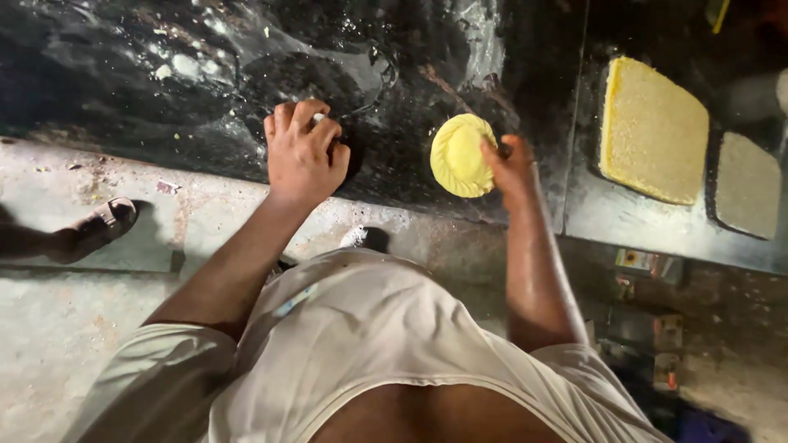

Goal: Crimp edges of circular dough pieces on a bakery workstation.

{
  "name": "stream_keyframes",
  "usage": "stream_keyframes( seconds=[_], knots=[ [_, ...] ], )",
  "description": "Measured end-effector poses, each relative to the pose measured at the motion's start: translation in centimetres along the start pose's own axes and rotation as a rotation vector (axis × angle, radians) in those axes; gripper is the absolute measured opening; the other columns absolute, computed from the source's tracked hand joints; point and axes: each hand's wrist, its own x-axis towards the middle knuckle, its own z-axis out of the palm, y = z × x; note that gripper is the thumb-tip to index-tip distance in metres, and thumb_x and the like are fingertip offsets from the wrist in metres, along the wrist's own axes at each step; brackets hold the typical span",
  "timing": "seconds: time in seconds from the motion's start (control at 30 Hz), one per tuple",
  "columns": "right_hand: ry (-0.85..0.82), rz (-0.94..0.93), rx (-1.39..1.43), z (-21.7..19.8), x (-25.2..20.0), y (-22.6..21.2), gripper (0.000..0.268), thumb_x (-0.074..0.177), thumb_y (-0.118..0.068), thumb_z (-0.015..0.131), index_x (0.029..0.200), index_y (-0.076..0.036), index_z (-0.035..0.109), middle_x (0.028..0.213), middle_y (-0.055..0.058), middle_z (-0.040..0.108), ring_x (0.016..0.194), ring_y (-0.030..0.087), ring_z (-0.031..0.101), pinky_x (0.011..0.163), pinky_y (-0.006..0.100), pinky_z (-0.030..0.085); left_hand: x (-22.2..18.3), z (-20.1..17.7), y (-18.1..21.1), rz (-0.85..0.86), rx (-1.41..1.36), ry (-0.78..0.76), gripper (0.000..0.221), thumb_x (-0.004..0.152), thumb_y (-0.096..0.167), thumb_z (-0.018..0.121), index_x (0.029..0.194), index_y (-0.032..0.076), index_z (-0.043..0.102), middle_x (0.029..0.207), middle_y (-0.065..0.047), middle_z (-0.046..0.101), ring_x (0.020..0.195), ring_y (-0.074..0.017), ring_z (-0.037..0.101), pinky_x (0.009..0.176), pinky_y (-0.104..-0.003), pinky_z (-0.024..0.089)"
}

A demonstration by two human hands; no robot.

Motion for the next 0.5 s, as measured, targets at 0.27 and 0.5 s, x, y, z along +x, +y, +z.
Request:
stream_keyframes(
  seconds=[0.27,0.5],
  knots=[
    [-0.370,0.024,0.369,-2.1,-1.9,-4.2,0.042,0.091,-0.027,0.082,0.116,0.001,0.064,0.104,0.004,0.068,0.089,0.010,0.061,0.075,0.028,0.050,0.5,0.3,0.8,-0.039,0.069,-0.018,0.011,0.080,0.013,0.072,0.090,0.010,0.069,0.124,-0.007,0.059,0.119,-0.0353,0.052,0.100,-0.051,0.041],
    [-0.749,-0.401,0.485,-6.4,4.0,-7.4,0.052,0.085,-0.013,0.088,0.126,-0.001,0.057,0.116,0.006,0.064,0.106,0.014,0.062,0.093,0.031,0.054,1.2,0.5,1.5,-0.083,0.183,-0.045,0.017,0.080,0.015,0.072,0.095,0.009,0.071,0.124,-0.008,0.061,0.121,-0.0370,0.050,0.104,-0.052,0.042]
  ],
)
